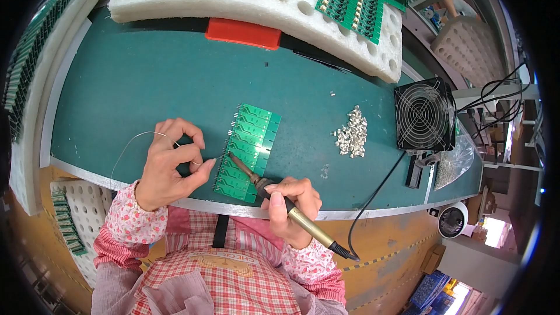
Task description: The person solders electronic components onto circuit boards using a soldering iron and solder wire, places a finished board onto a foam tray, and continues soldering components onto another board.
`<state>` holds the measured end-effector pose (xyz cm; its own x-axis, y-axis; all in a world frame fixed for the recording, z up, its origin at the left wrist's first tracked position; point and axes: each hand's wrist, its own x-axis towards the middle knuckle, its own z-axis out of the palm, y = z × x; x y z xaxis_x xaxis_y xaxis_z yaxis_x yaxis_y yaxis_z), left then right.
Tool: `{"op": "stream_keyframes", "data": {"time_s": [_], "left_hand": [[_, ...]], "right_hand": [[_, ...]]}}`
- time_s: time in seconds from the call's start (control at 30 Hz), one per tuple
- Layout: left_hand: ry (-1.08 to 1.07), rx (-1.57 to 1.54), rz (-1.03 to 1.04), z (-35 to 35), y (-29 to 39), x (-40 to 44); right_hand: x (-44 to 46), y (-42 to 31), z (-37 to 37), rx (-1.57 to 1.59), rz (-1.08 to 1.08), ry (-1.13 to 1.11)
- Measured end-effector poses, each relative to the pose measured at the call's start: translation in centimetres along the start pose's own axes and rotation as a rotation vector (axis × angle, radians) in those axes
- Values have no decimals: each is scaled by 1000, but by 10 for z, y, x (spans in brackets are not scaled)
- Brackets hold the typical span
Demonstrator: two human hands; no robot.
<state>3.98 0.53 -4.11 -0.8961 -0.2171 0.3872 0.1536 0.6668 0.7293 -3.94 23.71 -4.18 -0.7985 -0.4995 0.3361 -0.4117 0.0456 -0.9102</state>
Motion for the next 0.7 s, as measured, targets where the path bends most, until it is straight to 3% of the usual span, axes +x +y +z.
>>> {"op": "stream_keyframes", "data": {"time_s": [0.7], "left_hand": [[-46,-12,-27,1,0,-1]], "right_hand": [[1,2,3,3,-6,24]]}}
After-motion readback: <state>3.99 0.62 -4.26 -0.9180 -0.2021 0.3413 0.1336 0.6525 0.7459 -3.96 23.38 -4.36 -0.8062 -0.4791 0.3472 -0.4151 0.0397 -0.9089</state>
